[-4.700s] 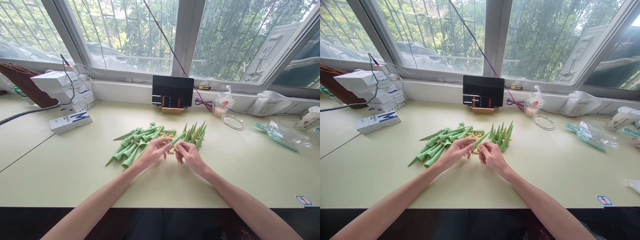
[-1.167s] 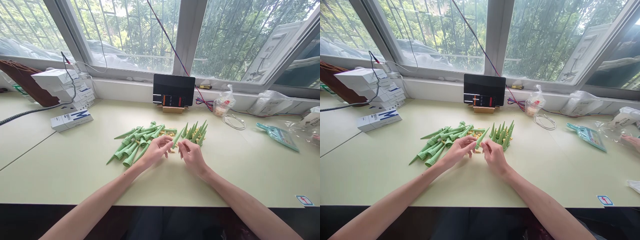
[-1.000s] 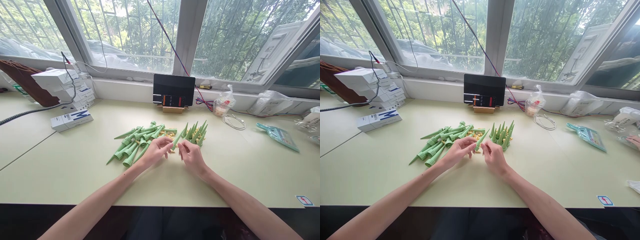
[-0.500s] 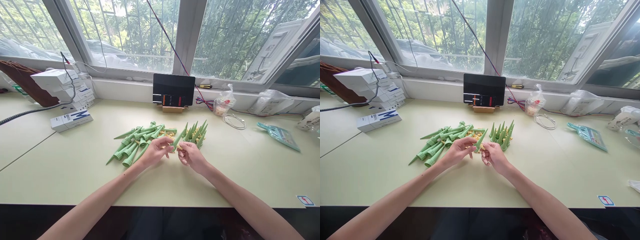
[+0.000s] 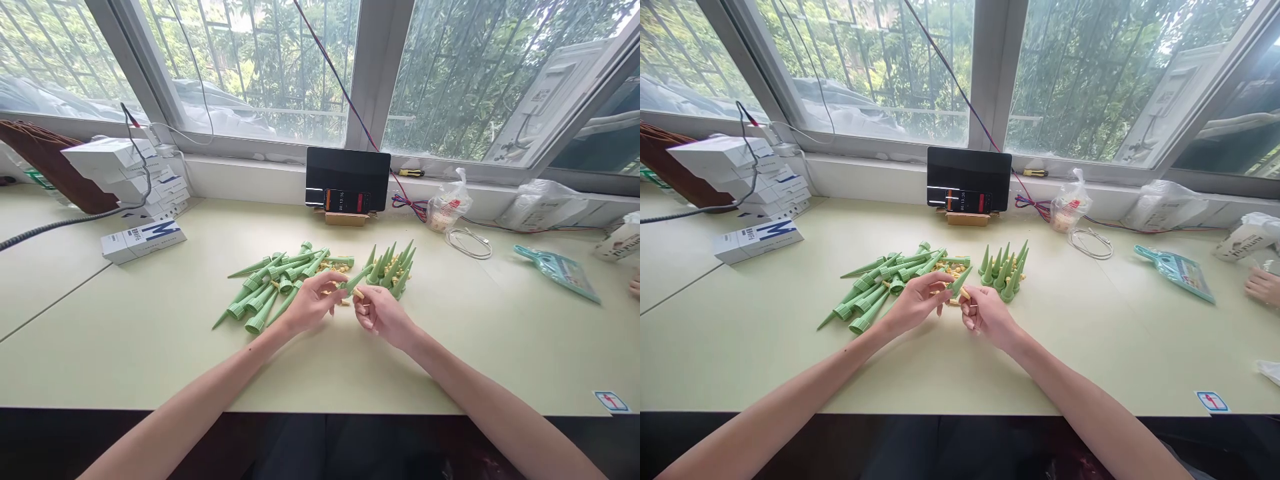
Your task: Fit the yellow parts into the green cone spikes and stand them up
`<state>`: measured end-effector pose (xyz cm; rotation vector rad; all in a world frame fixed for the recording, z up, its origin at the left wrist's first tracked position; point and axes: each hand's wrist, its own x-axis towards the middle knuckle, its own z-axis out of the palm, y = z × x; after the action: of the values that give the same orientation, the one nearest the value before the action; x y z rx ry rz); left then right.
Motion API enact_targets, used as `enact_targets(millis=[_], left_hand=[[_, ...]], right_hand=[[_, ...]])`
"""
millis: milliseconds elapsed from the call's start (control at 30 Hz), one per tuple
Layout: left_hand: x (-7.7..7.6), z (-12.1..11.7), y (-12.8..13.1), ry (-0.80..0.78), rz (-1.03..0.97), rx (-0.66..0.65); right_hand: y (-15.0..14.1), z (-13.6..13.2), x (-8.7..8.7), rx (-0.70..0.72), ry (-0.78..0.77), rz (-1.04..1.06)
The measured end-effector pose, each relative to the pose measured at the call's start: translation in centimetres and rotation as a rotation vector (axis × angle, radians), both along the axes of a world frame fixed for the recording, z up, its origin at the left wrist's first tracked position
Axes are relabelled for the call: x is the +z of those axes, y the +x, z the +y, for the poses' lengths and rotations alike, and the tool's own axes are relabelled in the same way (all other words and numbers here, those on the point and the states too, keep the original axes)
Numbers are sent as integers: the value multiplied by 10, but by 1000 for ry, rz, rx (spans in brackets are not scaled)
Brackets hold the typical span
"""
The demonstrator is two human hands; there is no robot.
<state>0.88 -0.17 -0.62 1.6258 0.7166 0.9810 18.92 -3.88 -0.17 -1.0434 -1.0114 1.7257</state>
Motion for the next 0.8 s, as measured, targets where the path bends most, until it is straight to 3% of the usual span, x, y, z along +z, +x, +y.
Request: enact_targets(millis=[233,433,600,800], left_hand=[[6,-1,-2,-51,46,72],[6,-2,-2,-49,52,72],[6,-3,-1,-25,65,44],[1,-2,0,-16,56,53]], right_hand=[[-3,-6,-4,-198,469,-480],[-2,-6,-8,-193,732,-744],[0,-4,-13,-185,794,-794],[-1,-7,-8,-152,675,-711]])
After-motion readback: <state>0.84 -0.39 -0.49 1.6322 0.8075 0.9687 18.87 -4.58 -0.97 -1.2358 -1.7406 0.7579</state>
